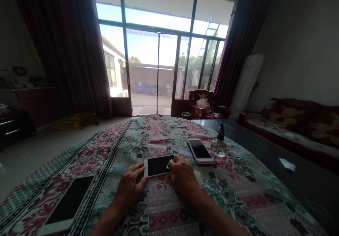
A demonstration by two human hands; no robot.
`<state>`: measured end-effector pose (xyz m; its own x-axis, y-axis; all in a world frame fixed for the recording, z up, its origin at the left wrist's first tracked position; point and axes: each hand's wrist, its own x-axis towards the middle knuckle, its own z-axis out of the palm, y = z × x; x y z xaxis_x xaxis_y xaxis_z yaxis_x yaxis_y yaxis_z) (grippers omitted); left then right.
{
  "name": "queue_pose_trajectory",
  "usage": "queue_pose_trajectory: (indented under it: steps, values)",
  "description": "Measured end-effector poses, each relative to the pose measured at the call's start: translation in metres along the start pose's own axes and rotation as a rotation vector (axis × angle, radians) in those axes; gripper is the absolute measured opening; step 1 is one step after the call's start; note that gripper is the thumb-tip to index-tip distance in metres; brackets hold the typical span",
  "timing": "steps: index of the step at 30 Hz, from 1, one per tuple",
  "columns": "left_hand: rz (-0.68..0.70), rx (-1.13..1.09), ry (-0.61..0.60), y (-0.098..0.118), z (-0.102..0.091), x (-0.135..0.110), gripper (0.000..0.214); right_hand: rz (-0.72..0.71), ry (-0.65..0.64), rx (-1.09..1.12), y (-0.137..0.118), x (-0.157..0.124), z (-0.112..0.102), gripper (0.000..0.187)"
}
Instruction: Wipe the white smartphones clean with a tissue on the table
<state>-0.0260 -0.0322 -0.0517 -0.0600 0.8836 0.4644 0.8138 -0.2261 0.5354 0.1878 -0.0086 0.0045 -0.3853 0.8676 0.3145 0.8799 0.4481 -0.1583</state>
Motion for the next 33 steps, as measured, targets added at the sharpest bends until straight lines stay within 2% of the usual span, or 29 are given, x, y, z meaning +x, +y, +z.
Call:
queue_pose_trajectory:
  steps: [6, 9, 13, 19, 23, 33]
  values:
    - [0.013, -0.004, 0.017, -0.005, 0.003, 0.000, 0.036, -0.274, -0.031, 0.094, -0.032, -0.002, 0.013, 0.018]
    - [0.023, -0.014, 0.021, -0.009, 0.005, 0.000, 0.035, -0.327, -0.023, 0.108, -0.042, -0.003, 0.015, 0.018]
    - [0.034, -0.020, 0.012, -0.010, 0.004, 0.000, 0.039, -0.233, -0.017, 0.144, -0.033, -0.004, 0.011, 0.018]
    - [0.017, -0.014, 0.001, -0.009, 0.003, 0.001, 0.040, 0.016, 0.065, 0.065, 0.004, -0.003, 0.005, 0.017]
    - [0.016, -0.014, 0.004, -0.011, 0.005, 0.001, 0.041, 0.074, 0.115, 0.017, 0.011, -0.004, 0.007, 0.016]
    - [0.032, -0.009, 0.014, -0.008, 0.005, 0.000, 0.036, -0.278, 0.031, 0.160, -0.034, -0.004, 0.025, 0.016]
